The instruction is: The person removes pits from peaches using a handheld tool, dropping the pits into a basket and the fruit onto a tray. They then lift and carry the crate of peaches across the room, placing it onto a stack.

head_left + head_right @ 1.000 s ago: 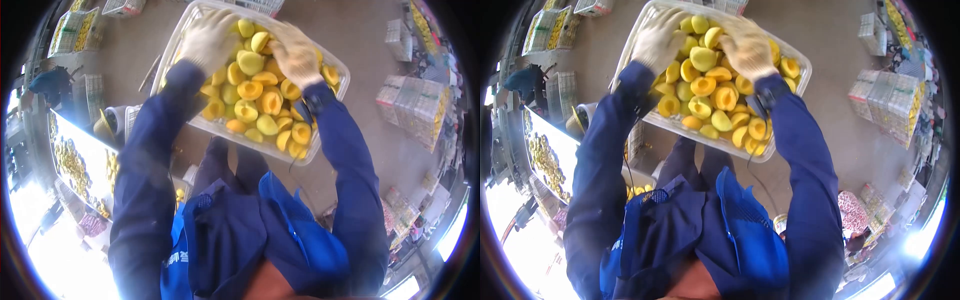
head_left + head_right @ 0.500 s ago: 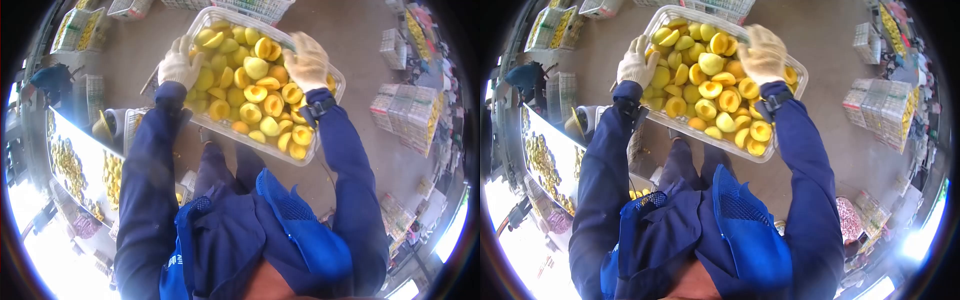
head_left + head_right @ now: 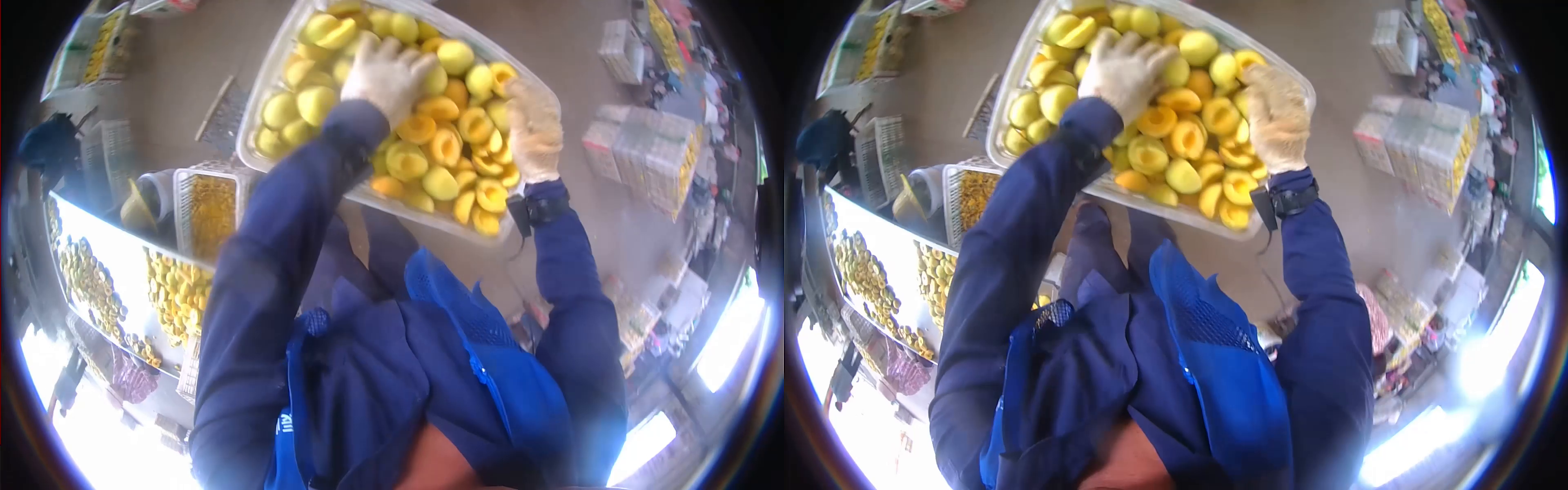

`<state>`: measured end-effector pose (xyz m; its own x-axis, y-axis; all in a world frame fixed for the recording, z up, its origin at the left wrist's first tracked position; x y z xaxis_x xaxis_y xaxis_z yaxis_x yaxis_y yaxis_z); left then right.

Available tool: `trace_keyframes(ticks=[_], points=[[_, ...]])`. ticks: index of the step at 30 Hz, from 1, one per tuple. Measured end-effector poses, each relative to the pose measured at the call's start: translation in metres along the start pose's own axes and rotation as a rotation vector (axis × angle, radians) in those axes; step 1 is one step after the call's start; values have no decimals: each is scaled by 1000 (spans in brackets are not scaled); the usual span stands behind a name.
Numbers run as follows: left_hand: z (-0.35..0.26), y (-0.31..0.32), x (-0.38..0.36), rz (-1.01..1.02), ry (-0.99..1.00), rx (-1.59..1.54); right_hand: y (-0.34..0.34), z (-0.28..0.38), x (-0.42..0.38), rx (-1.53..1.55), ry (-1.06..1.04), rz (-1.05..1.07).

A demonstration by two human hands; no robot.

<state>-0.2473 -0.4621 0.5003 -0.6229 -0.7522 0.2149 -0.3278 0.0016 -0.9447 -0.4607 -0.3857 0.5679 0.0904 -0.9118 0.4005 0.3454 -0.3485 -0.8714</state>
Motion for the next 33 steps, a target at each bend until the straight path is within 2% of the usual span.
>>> trace_keyframes(ticks=[3,6,7,8,9,10,11,13,16,17,18,20,21,22,23,24,26,28,29,30,31,32,33], points=[[1,2,21,117,-95,-53,-41,-33,-36,-68,268,-70],[8,-7,11,-49,-8,-155,-61,1,-71,-107,240,-19],[-3,-20,4,-65,-29,-181,-51,9,-87,-112,136,35],[-18,-42,-9,-90,-53,-197,-41,25,-103,-129,76,1],[-47,-50,-22,-44,20,-230,-9,44,-98,-175,132,226],[-70,-20,-32,174,31,-453,21,60,-98,-207,185,460],[-101,4,-46,219,113,-196,24,65,-100,-241,143,407],[-103,16,-43,102,70,-161,35,52,-102,-329,66,245],[-87,-9,-53,55,63,-308,21,59,-110,-273,35,178],[-79,-24,-60,7,55,-422,12,59,-109,-230,41,151],[-63,-45,-73,-128,82,-428,10,63,-104,-183,40,103],[-17,-71,-81,-45,4,-250,10,93,-76,-144,-23,106],[20,-77,-75,75,-138,-370,19,109,-57,-112,-71,127],[45,-83,-81,-68,-200,-185,26,125,-53,-73,-123,153],[58,-93,-79,-56,-134,88,39,133,-60,-72,-141,217],[92,-68,-86,52,-233,47,57,133,-57,-84,-170,250],[94,-57,-81,166,-301,182,82,121,-38,-71,-202,266],[85,-56,-97,227,-283,176,79,121,-45,1,-196,314],[74,-56,-107,279,-293,163,76,124,-53,-84,-178,345],[81,-61,-98,283,-303,182,74,123,-65,-45,-235,270],[83,-59,-107,193,-273,155,74,121,-57,-93,-217,324],[85,-62,-110,177,-249,149,76,121,-59,-134,-182,409],[84,-67,-111,191,-282,99,76,125,-58,-153,-219,405]])
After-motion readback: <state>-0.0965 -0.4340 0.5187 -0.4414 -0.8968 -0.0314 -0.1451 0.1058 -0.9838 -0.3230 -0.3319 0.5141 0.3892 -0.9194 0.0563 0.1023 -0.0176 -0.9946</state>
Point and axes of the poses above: each hand's wrist, its own x-axis towards the middle knuckle, its own y-axis out of the palm, z = x × y, the point moved 8 cm from there along x, towards the middle knuckle, and after that the axes turned 10 degrees about -x, right-handed, at the moved point
